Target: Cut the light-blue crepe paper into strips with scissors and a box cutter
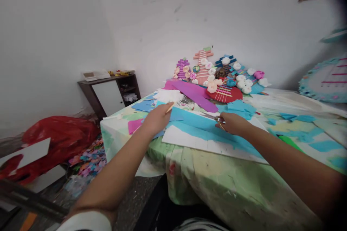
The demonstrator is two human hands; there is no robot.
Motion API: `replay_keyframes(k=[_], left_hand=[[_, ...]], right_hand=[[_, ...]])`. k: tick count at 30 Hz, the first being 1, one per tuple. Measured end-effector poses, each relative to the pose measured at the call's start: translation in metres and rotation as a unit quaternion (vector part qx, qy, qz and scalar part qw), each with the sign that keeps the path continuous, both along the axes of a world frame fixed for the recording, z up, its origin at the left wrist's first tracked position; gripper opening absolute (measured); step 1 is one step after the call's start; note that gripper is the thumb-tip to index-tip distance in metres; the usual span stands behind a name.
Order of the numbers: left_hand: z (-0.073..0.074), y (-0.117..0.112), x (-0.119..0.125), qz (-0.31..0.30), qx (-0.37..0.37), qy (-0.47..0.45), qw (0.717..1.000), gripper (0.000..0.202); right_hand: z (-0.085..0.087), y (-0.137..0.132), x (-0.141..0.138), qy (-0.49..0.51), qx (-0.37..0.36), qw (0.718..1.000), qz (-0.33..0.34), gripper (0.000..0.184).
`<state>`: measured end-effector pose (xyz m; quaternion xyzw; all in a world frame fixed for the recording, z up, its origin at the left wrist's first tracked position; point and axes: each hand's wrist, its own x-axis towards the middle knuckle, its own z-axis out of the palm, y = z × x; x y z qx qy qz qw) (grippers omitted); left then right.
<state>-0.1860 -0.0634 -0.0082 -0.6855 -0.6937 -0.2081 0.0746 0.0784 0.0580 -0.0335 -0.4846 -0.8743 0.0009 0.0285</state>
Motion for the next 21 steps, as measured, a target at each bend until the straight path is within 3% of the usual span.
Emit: replay_keyframes(k=[5,11,15,21], left_hand=[[-0.028,0.047,0.002,0.011,-0.095,0.018,0.995,0.031],[-0.051,0.06,-0.003,0.024,-0.13,0.037,0.991,0.03],[-0.049,0.072,-0.008,0.02,-0.163,0.021,0.986,0.032],[-0.027,0.09,-0.019,0.028,-0.172,0.001,0.985,0.033]], right_hand=[[-0.019,0.04,-0.016,0.012,-0.019,1.0,-0.006,0.022],[-0.028,0.053,-0.011,0.024,-0.029,0.999,0.026,0.012],[-0.026,0.058,-0.007,0.023,-0.033,0.998,0.047,0.007],[-0.017,0.071,0.005,0.018,-0.021,0.998,0.055,0.003]])
